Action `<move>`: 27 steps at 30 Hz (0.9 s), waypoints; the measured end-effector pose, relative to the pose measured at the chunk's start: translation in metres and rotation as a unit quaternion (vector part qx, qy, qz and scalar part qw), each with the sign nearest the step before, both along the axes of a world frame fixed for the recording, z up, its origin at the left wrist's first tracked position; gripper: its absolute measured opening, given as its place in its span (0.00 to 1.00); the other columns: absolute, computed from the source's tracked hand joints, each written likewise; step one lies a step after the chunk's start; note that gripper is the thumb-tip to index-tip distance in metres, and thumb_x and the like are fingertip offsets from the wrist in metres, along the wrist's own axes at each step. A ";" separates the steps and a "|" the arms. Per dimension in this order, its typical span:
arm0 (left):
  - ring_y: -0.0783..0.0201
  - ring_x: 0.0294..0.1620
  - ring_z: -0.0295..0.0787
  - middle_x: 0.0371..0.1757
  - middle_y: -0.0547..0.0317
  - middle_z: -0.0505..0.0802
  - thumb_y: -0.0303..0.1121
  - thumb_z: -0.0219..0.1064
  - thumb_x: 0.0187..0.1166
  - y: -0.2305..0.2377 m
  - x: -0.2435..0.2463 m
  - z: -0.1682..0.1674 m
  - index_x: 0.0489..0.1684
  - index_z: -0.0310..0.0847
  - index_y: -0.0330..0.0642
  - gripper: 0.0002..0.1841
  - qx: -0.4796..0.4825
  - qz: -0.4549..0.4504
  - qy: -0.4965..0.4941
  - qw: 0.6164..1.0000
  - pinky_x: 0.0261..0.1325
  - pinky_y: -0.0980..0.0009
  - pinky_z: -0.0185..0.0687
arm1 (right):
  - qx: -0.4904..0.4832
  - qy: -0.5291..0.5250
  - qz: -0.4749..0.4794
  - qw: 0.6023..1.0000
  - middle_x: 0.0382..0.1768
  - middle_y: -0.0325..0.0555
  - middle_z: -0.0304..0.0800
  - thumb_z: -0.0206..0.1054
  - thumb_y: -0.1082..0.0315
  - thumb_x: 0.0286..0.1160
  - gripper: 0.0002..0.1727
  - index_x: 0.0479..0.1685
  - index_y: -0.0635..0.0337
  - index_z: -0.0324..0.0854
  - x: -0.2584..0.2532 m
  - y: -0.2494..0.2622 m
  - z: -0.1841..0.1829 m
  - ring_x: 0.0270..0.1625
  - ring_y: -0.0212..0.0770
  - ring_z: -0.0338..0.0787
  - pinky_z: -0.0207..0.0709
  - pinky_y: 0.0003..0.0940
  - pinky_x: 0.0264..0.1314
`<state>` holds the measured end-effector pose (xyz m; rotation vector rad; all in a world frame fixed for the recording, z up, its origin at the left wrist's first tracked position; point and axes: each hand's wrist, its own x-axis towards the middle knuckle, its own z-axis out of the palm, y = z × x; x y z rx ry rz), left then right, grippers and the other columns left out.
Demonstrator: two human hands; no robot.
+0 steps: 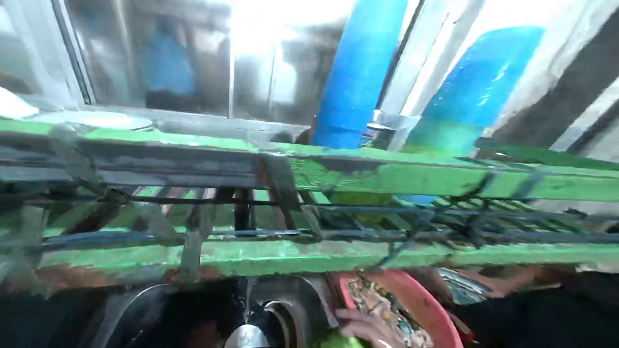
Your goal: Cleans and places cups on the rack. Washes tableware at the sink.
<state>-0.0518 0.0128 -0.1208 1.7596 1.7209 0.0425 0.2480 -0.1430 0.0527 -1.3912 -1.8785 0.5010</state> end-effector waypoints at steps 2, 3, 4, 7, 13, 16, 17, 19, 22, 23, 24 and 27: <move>0.30 0.75 0.78 0.72 0.27 0.83 0.41 0.66 0.84 -0.004 0.011 0.037 0.65 0.83 0.27 0.24 0.073 -0.065 0.071 0.993 0.75 0.35 0.73 | 0.111 0.010 0.022 0.994 0.72 0.66 0.81 0.81 0.58 0.66 0.26 0.61 0.63 0.86 0.002 -0.023 0.058 0.76 0.57 0.79 0.72 0.54 0.79; 0.30 0.74 0.79 0.71 0.28 0.84 0.41 0.65 0.85 -0.007 0.017 0.057 0.66 0.83 0.28 0.23 0.093 -0.092 0.086 0.988 0.74 0.34 0.74 | 0.163 0.005 0.031 0.986 0.76 0.57 0.79 0.78 0.54 0.71 0.27 0.67 0.56 0.84 0.004 -0.034 0.089 0.81 0.46 0.75 0.69 0.47 0.84; 0.31 0.72 0.82 0.69 0.30 0.86 0.41 0.64 0.86 -0.010 0.023 0.073 0.67 0.83 0.31 0.22 0.113 -0.111 0.079 0.984 0.72 0.34 0.74 | 0.217 -0.012 0.031 0.976 0.80 0.48 0.76 0.74 0.50 0.75 0.29 0.74 0.49 0.80 0.006 -0.043 0.119 0.84 0.37 0.71 0.65 0.40 0.88; 0.38 0.66 0.86 0.61 0.34 0.90 0.45 0.65 0.85 -0.003 0.045 0.100 0.64 0.83 0.32 0.23 0.084 -0.066 -0.063 0.992 0.70 0.40 0.78 | 0.358 0.024 -0.015 0.933 0.75 0.32 0.81 0.75 0.55 0.71 0.33 0.78 0.52 0.75 0.004 -0.046 0.200 0.76 0.28 0.80 0.75 0.31 0.79; 0.36 0.64 0.85 0.68 0.32 0.84 0.47 0.61 0.89 -0.003 0.085 0.098 0.82 0.67 0.39 0.28 -0.121 0.292 -0.545 0.776 0.60 0.38 0.82 | 0.338 0.009 -0.187 0.922 0.54 0.39 0.88 0.79 0.61 0.65 0.29 0.68 0.46 0.75 -0.016 0.026 0.282 0.44 0.32 0.91 0.88 0.34 0.43; 0.41 0.66 0.85 0.64 0.33 0.87 0.42 0.65 0.86 -0.002 0.081 0.088 0.67 0.79 0.28 0.24 -0.051 0.220 -0.465 0.856 0.67 0.42 0.80 | 0.230 -0.103 -0.219 0.943 0.62 0.56 0.85 0.79 0.64 0.71 0.22 0.65 0.52 0.83 -0.026 0.055 0.289 0.54 0.51 0.89 0.82 0.58 0.53; 0.40 0.69 0.83 0.65 0.32 0.87 0.38 0.68 0.84 -0.003 0.078 0.089 0.60 0.83 0.23 0.22 0.001 0.151 -0.394 0.906 0.73 0.43 0.76 | 0.214 -0.141 -0.211 0.943 0.65 0.55 0.85 0.78 0.61 0.74 0.20 0.64 0.52 0.85 -0.026 0.062 0.287 0.59 0.53 0.88 0.81 0.60 0.57; 0.40 0.76 0.78 0.68 0.34 0.87 0.38 0.68 0.82 -0.009 0.069 0.101 0.48 0.89 0.23 0.19 0.118 -0.009 -0.230 0.966 0.83 0.47 0.66 | 0.221 -0.220 -0.190 0.931 0.74 0.53 0.82 0.66 0.51 0.84 0.19 0.65 0.50 0.87 -0.022 0.069 0.281 0.70 0.54 0.86 0.79 0.62 0.66; 0.40 0.70 0.85 0.59 0.42 0.94 0.37 0.70 0.78 -0.029 0.059 0.103 0.29 0.93 0.32 0.15 0.373 -0.090 -0.181 0.905 0.77 0.45 0.75 | 0.338 -0.264 -0.174 0.887 0.79 0.48 0.79 0.53 0.45 0.88 0.25 0.64 0.47 0.90 -0.024 0.056 0.261 0.79 0.53 0.79 0.73 0.59 0.75; 0.41 0.65 0.89 0.54 0.45 0.96 0.37 0.72 0.75 -0.025 0.059 0.094 0.27 0.93 0.34 0.13 0.452 -0.089 -0.193 0.866 0.72 0.47 0.80 | 0.405 -0.273 -0.141 0.861 0.78 0.49 0.80 0.55 0.50 0.88 0.22 0.64 0.49 0.90 -0.027 0.046 0.250 0.80 0.53 0.77 0.71 0.55 0.78; 0.44 0.63 0.90 0.52 0.46 0.96 0.36 0.73 0.74 -0.018 0.060 0.085 0.32 0.94 0.34 0.12 0.468 -0.080 -0.193 0.859 0.72 0.48 0.81 | 0.464 -0.279 -0.088 0.836 0.77 0.50 0.81 0.58 0.55 0.87 0.19 0.62 0.51 0.90 -0.030 0.035 0.236 0.80 0.53 0.76 0.68 0.53 0.79; 0.52 0.64 0.88 0.59 0.41 0.92 0.35 0.67 0.82 -0.007 0.057 0.067 0.59 0.86 0.28 0.17 0.183 0.041 -0.281 0.941 0.73 0.57 0.79 | 0.465 -0.269 0.076 0.840 0.56 0.45 0.90 0.64 0.60 0.85 0.10 0.55 0.47 0.87 -0.051 0.003 0.169 0.57 0.42 0.85 0.74 0.38 0.63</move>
